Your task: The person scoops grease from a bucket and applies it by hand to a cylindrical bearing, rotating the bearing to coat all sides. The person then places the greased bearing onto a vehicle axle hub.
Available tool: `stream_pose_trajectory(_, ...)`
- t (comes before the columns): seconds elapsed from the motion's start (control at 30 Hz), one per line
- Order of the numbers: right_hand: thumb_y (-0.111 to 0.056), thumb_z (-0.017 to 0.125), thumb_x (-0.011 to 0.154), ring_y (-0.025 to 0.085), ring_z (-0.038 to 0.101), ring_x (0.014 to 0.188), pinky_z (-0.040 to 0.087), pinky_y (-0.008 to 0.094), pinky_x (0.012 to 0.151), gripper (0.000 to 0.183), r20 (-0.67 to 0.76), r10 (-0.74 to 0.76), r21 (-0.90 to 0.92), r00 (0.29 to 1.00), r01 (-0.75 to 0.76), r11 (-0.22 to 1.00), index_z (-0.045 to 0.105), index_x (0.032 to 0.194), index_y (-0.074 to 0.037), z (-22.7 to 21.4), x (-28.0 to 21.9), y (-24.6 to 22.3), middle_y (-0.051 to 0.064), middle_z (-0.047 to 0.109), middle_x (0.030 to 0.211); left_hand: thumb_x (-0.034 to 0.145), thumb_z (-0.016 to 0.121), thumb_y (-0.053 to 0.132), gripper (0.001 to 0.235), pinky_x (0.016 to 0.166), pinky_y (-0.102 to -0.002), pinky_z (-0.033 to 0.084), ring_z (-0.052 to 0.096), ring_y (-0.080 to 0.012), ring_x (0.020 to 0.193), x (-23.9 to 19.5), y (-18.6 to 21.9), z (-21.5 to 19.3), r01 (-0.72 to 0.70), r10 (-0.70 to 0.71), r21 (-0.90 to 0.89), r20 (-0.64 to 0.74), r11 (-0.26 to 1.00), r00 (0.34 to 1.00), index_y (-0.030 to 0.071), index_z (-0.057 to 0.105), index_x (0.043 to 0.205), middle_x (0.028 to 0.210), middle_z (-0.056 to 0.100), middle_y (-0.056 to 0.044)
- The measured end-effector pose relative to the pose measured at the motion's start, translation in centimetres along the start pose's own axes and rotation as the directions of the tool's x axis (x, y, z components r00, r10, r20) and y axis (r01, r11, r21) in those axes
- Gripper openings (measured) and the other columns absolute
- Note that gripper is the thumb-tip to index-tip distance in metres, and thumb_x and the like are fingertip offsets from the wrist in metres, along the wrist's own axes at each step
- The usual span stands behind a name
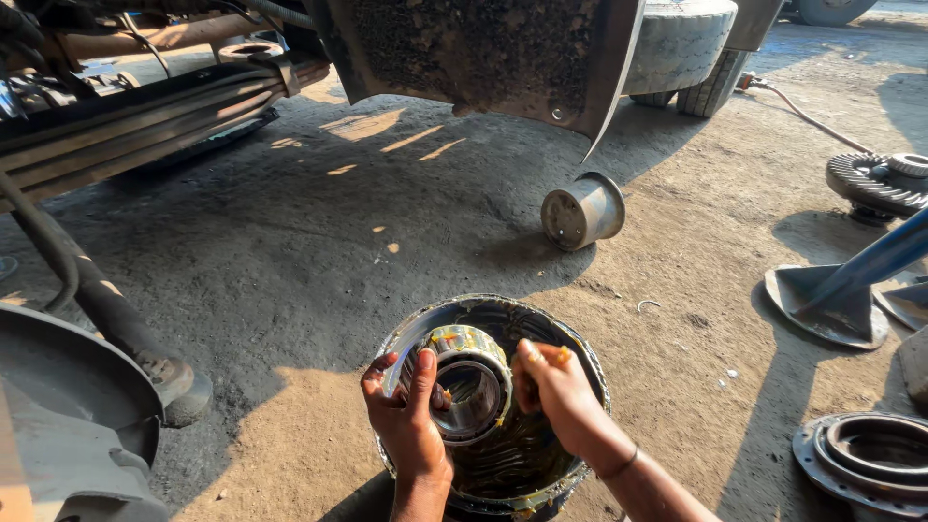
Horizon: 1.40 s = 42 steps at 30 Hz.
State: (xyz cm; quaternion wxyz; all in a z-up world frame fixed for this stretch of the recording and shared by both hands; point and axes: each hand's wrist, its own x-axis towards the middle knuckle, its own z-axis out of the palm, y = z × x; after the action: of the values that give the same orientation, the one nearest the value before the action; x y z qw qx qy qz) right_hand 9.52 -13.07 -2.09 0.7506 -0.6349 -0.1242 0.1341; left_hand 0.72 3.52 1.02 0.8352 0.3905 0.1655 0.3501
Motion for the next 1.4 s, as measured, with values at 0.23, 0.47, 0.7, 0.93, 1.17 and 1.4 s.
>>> stream_pose_trajectory(0.23,-0.084,0.026,0.092,0.019,0.071,0.071,0.06,0.035,0.064,0.097,0.108,0.417,0.354,0.902,-0.427,0.832,0.068,0.112,0.002,2.9,0.1,-4.2,0.011,0.074,0.089,0.083,0.082,0.017,0.06,0.063,-0.025,0.05,0.066,-0.0126,0.074,-1.0,-0.3,0.2,-0.093,0.083,0.022,0.288,0.995,0.954,0.008,0.045,0.13,0.09,0.073,-0.016)
stream_pose_trajectory(0.47,-0.08,0.016,0.083,0.021,0.07,0.112,0.054,0.038,0.1,0.103,0.126,0.29,0.27,0.949,-0.314,0.91,0.062,0.132,-0.002,3.9,-4.8,-8.1,0.013,0.072,0.127,0.078,0.085,0.015,0.068,0.079,-0.034,0.061,0.076,-0.0239,0.09,-0.9,0.7,0.4,-0.2,0.153,0.117,0.325,0.973,0.933,0.008,0.04,0.13,0.097,0.074,-0.018)
stream_pose_trajectory(0.7,-0.062,0.038,0.104,0.029,0.07,0.099,0.057,0.047,0.092,0.07,-0.066,0.2,0.284,0.977,-0.174,0.943,0.065,0.111,0.001,0.9,-2.2,-5.5,0.019,0.07,0.106,0.084,0.083,0.015,0.064,0.066,-0.031,0.05,0.064,-0.0206,0.072,0.3,-0.2,-0.7,-0.103,0.075,0.073,0.312,0.992,0.947,0.004,0.043,0.133,0.089,0.075,-0.02)
stream_pose_trajectory(0.93,-0.039,0.057,0.1,0.019,0.072,0.064,0.061,0.032,0.057,0.036,0.15,0.419,0.551,0.895,-0.428,0.716,0.069,0.103,-0.005,2.4,-1.4,-4.0,0.01,0.076,0.084,0.082,0.083,0.019,0.063,0.084,-0.031,0.06,0.073,-0.0203,0.093,-0.7,-1.0,-0.2,0.015,-0.018,0.01,0.397,1.0,0.918,0.005,0.042,0.128,0.102,0.074,-0.019)
stream_pose_trajectory(1.17,-0.037,0.061,0.099,0.019,0.068,0.055,0.057,0.03,0.044,0.033,0.032,0.439,0.359,0.898,-0.42,0.833,0.068,0.097,-0.004,2.5,-1.7,-5.5,0.011,0.071,0.078,0.074,0.087,0.028,0.084,0.08,-0.034,0.064,0.077,-0.0235,0.089,-0.9,1.1,0.6,0.013,-0.095,0.173,0.478,0.985,0.873,0.005,0.034,0.134,0.096,0.075,-0.024)
stream_pose_trajectory(1.4,-0.033,0.063,0.097,0.018,0.065,0.052,0.055,0.031,0.042,0.027,-0.089,0.399,0.273,0.913,-0.363,0.891,0.063,0.096,-0.007,1.7,-2.4,-4.1,0.008,0.067,0.072,0.071,0.091,0.025,0.091,0.071,-0.029,0.068,0.081,-0.0224,0.083,-1.8,2.3,1.2,-0.146,-0.042,0.265,0.594,0.953,0.804,0.002,0.029,0.133,0.092,0.075,-0.022)
